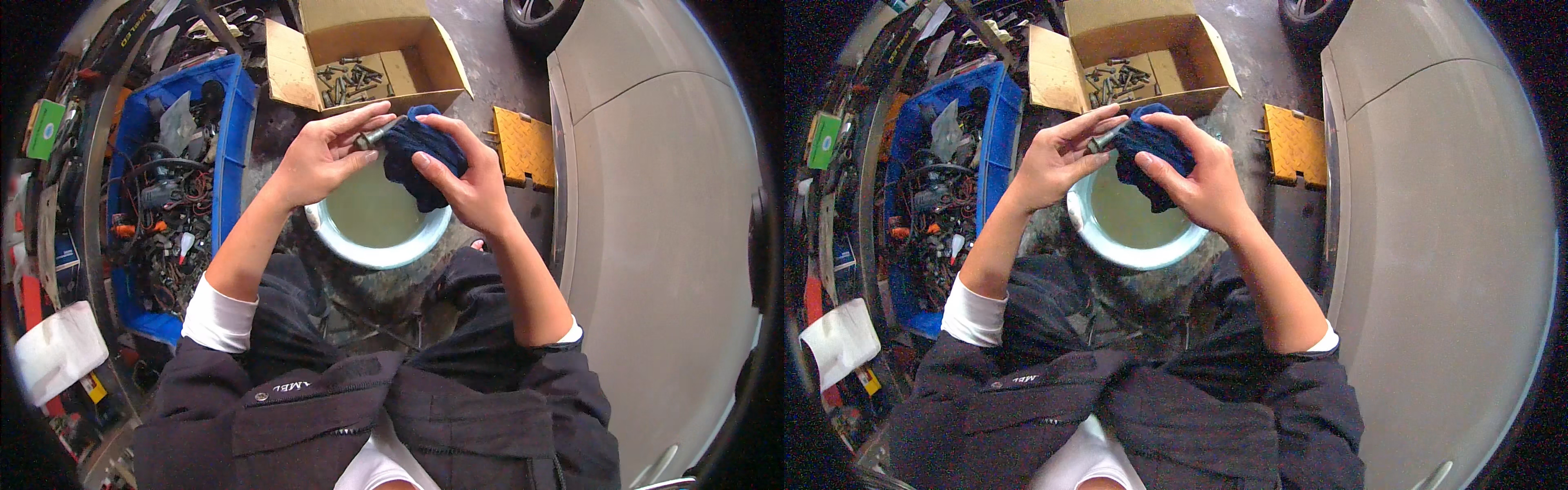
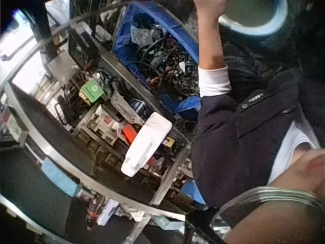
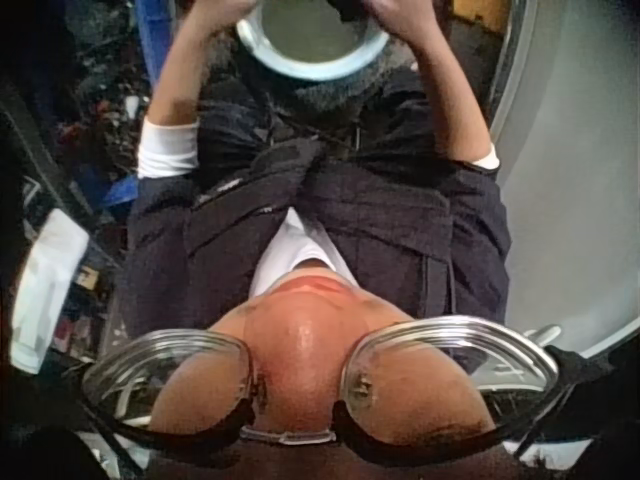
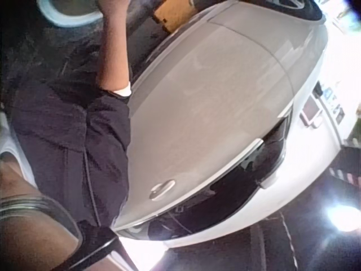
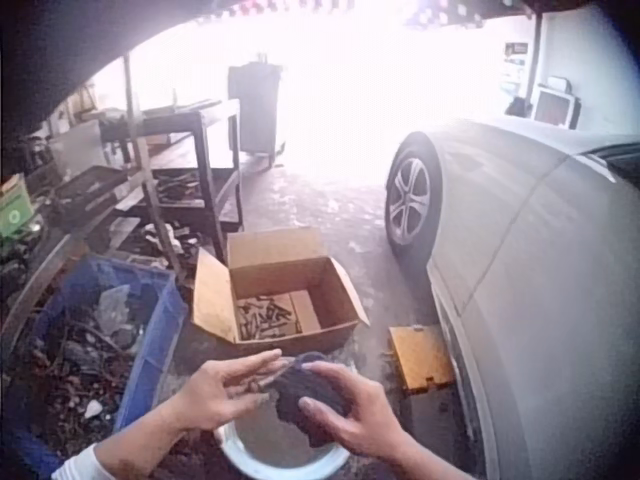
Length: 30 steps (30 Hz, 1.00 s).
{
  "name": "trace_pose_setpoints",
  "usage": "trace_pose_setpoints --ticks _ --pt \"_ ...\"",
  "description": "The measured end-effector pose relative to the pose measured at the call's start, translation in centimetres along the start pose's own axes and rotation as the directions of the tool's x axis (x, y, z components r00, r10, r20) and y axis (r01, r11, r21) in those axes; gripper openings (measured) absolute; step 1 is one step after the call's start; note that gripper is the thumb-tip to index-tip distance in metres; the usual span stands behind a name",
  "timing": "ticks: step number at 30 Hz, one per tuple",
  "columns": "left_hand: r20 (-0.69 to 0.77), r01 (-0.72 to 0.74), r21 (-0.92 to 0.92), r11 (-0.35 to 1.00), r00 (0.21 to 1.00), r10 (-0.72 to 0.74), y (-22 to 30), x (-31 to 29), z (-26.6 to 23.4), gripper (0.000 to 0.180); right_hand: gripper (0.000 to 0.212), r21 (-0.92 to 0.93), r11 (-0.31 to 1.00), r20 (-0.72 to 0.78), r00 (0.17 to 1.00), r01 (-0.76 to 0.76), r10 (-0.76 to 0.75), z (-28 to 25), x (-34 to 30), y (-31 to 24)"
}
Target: The person sits on the floor and repeatedly picks small metal fasteners from a blue bin, wipes each one with a blue cloth over a basin of liquid, and places the cleaned fasteners into a cardboard box.
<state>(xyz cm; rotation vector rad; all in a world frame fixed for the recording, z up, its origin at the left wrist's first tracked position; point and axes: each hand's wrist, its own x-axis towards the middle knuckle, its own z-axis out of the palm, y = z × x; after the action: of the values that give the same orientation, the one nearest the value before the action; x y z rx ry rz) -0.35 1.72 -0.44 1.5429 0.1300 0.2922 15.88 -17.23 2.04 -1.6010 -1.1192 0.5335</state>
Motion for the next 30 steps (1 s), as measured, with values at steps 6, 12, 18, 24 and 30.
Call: trace_pose_setpoints --ticks 6,12,18,24,30 --pt "-0.105 -0.004 -0.050 0.999 0.995 -0.001 0.2 0.1 0.0 0.046 0.077 -0.444 0.874 0.155 0.978 0.195 -0.140 -1.7 0.5 0.0" --pt "-0.173 0.060 0.226 0.972 0.985 -0.021 0.3 -0.7 1.3 0.035 0.088 -0.485 0.841 0.329 0.941 0.239 -0.077 0.0 -0.3 1.0" --pt "-0.212 -0.068 0.289 0.955 0.968 0.133 0.1 -0.2 2.3 0.036 0.072 -0.318 0.940 0.239 0.970 0.120 -0.043 1.3 -0.3 0.9" --pt "-0.330 0.014 0.295 0.955 0.940 0.088 0.6 -0.2 2.0 0.063 0.069 -0.331 0.936 0.294 0.956 0.115 -0.014 0.4 0.1 0.0" --pt "-0.498 0.147 0.467 0.872 0.858 0.122 0.9 -0.4 1.8 0.054 0.063 -0.500 0.858 0.207 0.978 0.115 -0.010 -1.6 0.2 1.4"
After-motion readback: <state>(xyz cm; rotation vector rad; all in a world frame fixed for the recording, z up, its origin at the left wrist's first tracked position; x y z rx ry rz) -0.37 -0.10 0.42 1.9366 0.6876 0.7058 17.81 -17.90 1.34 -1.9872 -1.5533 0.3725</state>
